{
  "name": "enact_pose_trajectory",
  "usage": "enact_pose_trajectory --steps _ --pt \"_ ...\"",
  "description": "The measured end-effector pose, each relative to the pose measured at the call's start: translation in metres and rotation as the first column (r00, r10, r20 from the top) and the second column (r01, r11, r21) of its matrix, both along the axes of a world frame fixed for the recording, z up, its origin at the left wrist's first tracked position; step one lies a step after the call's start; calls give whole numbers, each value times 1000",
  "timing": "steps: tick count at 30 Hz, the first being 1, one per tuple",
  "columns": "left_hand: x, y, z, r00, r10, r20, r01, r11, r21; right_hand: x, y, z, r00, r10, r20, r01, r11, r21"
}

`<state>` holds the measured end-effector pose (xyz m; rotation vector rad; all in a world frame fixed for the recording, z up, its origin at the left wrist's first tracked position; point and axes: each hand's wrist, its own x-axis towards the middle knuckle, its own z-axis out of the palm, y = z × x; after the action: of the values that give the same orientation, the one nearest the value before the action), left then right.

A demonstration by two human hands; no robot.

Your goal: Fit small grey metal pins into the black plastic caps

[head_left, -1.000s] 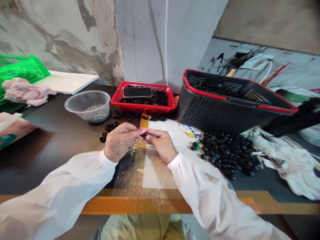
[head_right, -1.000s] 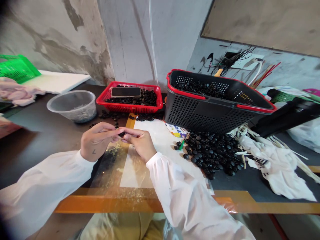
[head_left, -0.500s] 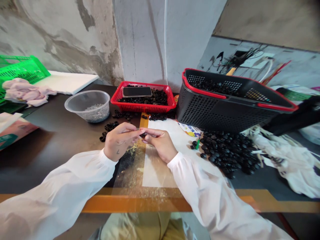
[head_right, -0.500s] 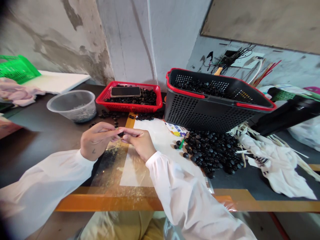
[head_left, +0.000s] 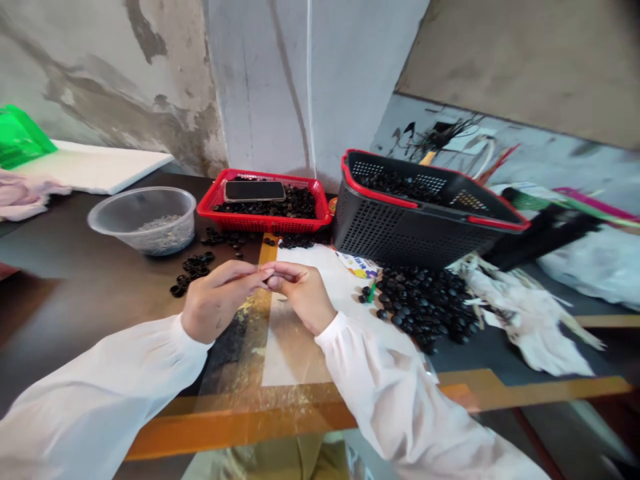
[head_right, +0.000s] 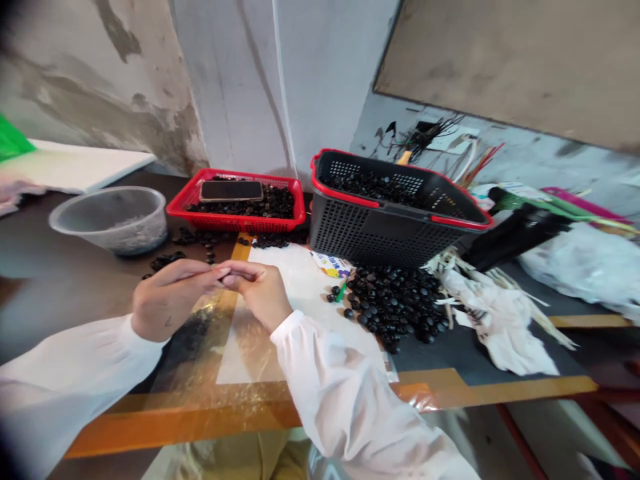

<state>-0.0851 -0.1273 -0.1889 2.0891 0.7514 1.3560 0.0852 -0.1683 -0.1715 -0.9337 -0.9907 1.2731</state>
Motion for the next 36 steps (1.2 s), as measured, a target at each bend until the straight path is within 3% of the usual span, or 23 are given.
enact_pose_trajectory --steps 4,8,10,13,16,19,21,24,29,32,36 --pt "1 9 10 997 -59 -53 66 988 137 14 6 14 978 36 204 -53 996 78" --pt "-2 16 14 992 -73 -100 89 980 175 47 0 37 855 -149 498 76 984 164" --pt "-4 19 14 996 -36 -83 50 985 167 74 -11 46 711 -301 635 160 949 270" --pt "-5 24 12 996 -19 -87 34 984 174 122 -34 45 406 -472 783 309 877 368" --pt "-3 27 8 991 -48 -128 68 984 163 164 -58 32 111 -465 878 416 824 384" --pt "3 24 3 952 -142 -272 196 963 183 188 -75 20 -155 -346 925 417 826 379" --pt "8 18 0 894 -186 -408 289 934 208 193 -81 19 -263 -257 930 413 841 350" --pt "16 11 -4 827 -183 -532 341 915 215 187 -78 26 -304 -195 932 370 878 305" --pt "20 16 -14 816 -174 -551 323 928 185 146 -39 37 -305 -256 917 191 927 322" --pt "18 23 -17 824 -222 -521 335 933 134 114 -2 30 -260 -259 930 118 948 297" --pt "16 25 -14 821 -292 -491 371 926 70 90 41 11 -224 -232 947 133 955 266"
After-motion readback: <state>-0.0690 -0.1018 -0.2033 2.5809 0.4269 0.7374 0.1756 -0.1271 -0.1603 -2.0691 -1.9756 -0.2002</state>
